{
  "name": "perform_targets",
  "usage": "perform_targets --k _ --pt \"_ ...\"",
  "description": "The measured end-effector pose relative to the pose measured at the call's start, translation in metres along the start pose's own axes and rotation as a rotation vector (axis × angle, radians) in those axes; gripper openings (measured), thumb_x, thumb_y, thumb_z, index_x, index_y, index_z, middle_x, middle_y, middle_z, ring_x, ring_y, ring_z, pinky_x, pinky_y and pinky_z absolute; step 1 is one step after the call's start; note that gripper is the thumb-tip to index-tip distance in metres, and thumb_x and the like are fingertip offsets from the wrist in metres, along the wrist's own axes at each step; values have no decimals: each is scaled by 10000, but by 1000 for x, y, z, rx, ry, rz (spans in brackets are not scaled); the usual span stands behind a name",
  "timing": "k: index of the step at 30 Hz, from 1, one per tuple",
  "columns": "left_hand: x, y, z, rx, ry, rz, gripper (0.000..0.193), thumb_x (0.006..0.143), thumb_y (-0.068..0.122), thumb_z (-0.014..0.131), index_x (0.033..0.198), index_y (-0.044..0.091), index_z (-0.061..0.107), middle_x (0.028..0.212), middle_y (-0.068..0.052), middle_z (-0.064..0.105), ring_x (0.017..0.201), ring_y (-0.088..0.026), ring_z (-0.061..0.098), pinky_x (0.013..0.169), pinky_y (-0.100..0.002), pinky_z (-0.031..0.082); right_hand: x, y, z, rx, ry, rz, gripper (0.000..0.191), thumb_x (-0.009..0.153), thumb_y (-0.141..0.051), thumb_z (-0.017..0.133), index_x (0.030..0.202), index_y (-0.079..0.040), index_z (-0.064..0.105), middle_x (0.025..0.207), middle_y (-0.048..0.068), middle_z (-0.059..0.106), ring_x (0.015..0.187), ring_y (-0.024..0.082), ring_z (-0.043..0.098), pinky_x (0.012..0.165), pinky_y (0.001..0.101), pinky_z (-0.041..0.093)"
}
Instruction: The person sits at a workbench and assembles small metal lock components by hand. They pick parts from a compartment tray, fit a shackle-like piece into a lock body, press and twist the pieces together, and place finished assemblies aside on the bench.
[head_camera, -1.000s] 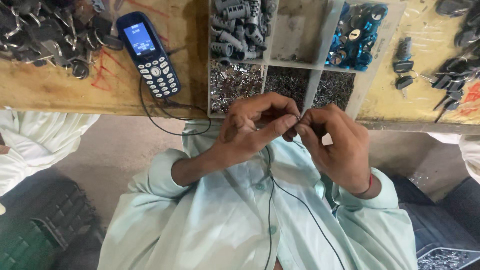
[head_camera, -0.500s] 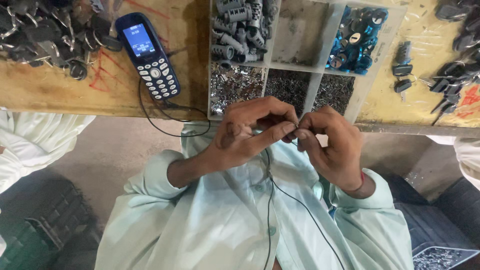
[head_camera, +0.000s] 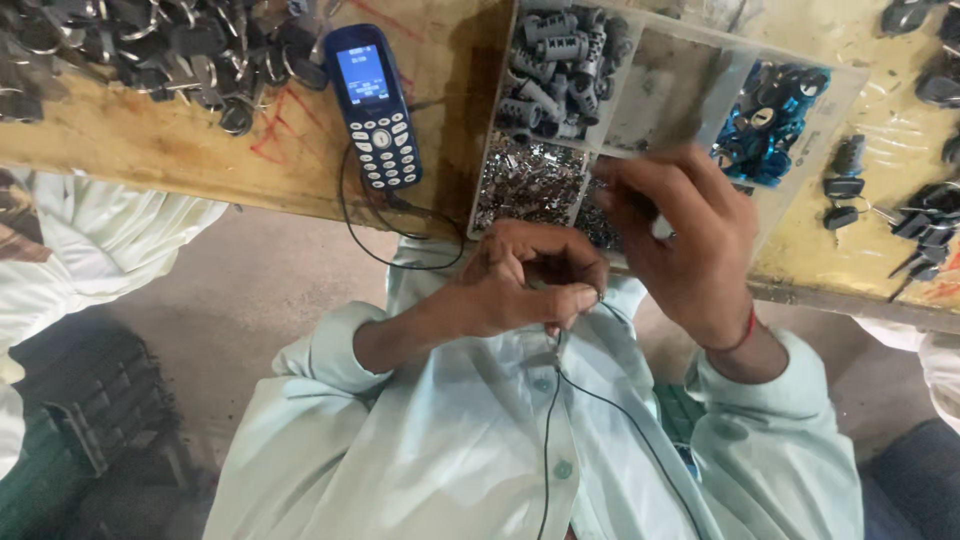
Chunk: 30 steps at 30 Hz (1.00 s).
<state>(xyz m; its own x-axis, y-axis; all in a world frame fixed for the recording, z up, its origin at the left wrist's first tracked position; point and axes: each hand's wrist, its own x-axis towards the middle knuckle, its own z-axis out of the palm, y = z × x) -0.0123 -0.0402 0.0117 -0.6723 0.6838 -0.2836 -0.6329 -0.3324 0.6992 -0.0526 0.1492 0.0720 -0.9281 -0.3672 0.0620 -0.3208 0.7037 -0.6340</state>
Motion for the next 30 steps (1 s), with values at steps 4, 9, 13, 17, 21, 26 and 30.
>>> perform_targets --k 4,9,13,17,21,26,30 --pt "-4 5 1 252 -12 170 114 919 109 722 1001 30 717 924 0 718 819 -50 659 756 -233 556 58 -20 20 -312 -32 -152 305 928 -111 879 1177 -43 717 1008 161 659 753 304 674 606 421 522" --pt "-7 9 -5 343 114 300 123 934 123 719 1024 41 706 951 1 713 847 -65 681 774 -229 568 16 -8 -7 -60 -100 -90 293 958 33 749 1225 -54 664 1228 102 649 1008 307 710 836 388 567" --pt "5 7 -8 -91 67 199 121 945 135 712 1005 36 677 911 -14 698 808 -80 666 743 -248 568 -36 16 -7 416 -119 138 440 869 64 753 1287 -19 643 1192 102 638 987 275 691 855 340 575" --pt "13 3 -1 -59 237 52 138 927 136 750 956 25 674 811 4 664 666 -49 610 594 -220 503 -53 21 8 236 30 65 386 815 162 697 1159 -11 672 1211 158 681 1101 319 707 929 381 578" --pt "8 0 6 94 308 13 154 913 152 780 941 31 691 791 36 659 672 -5 567 589 -188 473 -56 15 8 55 115 -52 348 892 160 738 1189 -14 684 1211 145 705 1098 289 734 897 346 607" --pt "9 -4 12 238 354 52 174 905 172 800 918 30 701 799 42 666 702 15 541 610 -180 467 -60 21 -2 -53 80 -157 410 809 150 733 1173 -41 726 1188 150 695 1061 299 721 907 387 603" --pt "12 -3 10 119 258 12 185 893 174 800 914 30 685 806 46 672 700 3 564 607 -197 481 -63 24 -6 -29 47 -135 485 734 147 704 1157 -84 756 1166 120 703 1037 283 723 853 369 598"
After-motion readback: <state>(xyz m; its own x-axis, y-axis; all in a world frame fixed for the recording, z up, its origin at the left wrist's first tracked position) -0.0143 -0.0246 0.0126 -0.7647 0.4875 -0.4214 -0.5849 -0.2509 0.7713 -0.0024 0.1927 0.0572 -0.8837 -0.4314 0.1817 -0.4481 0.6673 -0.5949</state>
